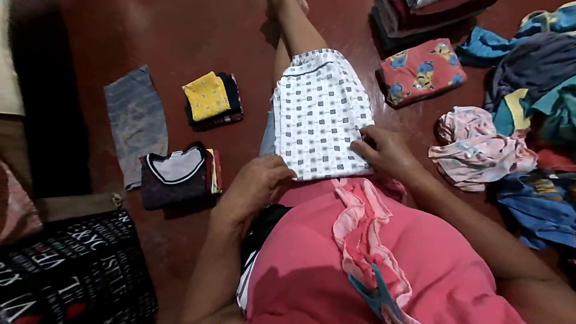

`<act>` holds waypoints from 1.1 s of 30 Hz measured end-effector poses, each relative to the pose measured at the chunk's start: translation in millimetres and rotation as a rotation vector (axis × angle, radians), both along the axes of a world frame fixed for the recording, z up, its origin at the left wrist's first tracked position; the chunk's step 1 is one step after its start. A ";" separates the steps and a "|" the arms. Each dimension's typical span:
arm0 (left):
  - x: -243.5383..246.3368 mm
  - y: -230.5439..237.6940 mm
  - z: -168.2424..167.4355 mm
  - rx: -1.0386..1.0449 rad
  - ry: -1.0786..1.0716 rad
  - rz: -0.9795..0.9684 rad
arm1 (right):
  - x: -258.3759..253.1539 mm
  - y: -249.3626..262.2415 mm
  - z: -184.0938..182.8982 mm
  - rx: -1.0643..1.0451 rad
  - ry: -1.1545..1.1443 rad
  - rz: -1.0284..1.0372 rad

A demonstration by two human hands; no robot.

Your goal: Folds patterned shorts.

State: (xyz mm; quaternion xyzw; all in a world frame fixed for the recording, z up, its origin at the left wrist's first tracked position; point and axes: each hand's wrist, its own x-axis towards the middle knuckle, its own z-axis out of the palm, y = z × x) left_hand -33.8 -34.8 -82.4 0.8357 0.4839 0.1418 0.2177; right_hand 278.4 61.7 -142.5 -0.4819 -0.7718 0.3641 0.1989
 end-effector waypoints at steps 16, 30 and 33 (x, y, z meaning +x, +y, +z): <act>-13.5 196.9 -55.6 -0.323 -0.294 0.793 | -72.2 180.3 19.4 -0.252 0.152 -0.279; -6.5 228.8 -75.9 -0.254 -0.484 0.795 | -106.5 188.6 5.1 0.054 0.027 -0.172; -15.3 204.6 -63.1 -0.157 -0.752 0.584 | -97.8 170.0 10.1 0.258 0.189 -0.019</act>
